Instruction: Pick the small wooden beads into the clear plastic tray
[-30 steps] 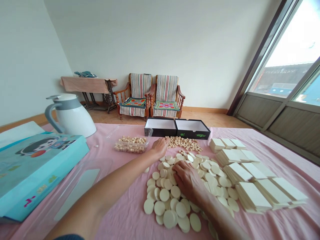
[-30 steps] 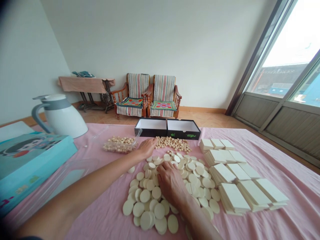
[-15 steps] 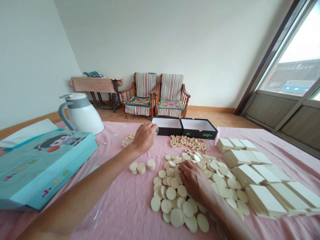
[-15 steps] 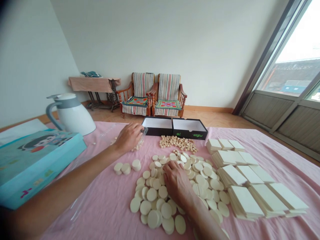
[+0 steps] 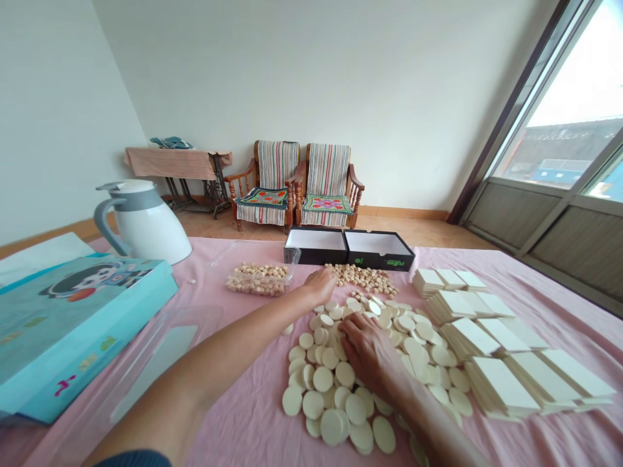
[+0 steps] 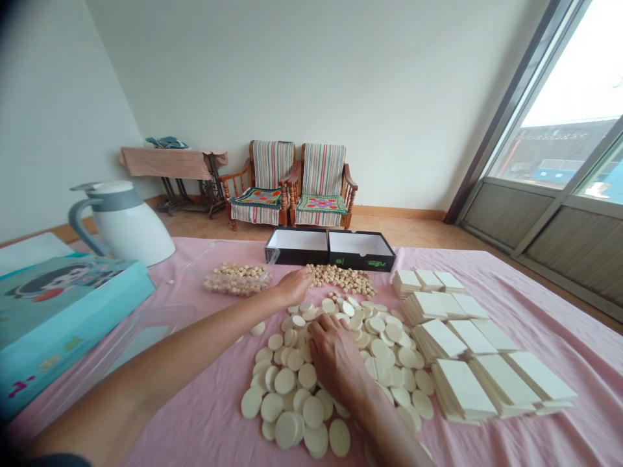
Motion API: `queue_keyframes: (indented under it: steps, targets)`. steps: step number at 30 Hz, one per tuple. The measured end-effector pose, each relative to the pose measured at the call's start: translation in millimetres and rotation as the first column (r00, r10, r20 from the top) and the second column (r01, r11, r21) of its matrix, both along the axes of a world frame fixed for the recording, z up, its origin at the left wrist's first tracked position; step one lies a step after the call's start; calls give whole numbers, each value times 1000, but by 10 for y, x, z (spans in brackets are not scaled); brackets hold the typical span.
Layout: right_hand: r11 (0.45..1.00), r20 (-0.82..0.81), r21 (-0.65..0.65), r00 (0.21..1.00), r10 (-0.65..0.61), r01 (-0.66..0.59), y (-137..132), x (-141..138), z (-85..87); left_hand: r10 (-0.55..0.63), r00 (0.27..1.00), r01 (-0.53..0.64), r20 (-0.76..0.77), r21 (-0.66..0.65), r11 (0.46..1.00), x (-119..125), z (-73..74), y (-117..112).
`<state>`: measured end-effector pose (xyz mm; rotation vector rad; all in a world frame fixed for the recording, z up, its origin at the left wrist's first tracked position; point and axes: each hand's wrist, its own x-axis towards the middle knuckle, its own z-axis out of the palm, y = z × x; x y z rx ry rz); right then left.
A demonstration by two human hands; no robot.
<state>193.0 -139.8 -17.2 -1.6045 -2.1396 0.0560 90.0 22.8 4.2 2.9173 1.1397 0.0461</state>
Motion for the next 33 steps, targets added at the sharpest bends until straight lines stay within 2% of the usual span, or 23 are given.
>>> queue_keyframes:
  steps: [10,19,22,25,29,33]
  targets:
    - [1000,27,-4,1000,3,-3,-7,-5,3,12,1000,-12,3,-20,1000,7,4,-80]
    - [1000,23,-16,1000,-1,2,-12,-10,29,64,997,-63,35,-28,998,-36,-32,-39]
    - [1000,23,-21,1000,-4,5,-18,-9,33,59,996,-58,64,-12,998,-77,-4,-65]
    - [1000,21,-30,1000,-8,8,-16,-8,23,48,991,-54,124,45,998,-184,117,-98]
    - [999,19,-31,1000,-9,9,-4,-4,-4,70,977,-106,201,174,979,-494,422,-74]
    - [1000,13,-13,1000,-15,15,10,2,-38,141,955,-249,260,450,858,-794,690,-29]
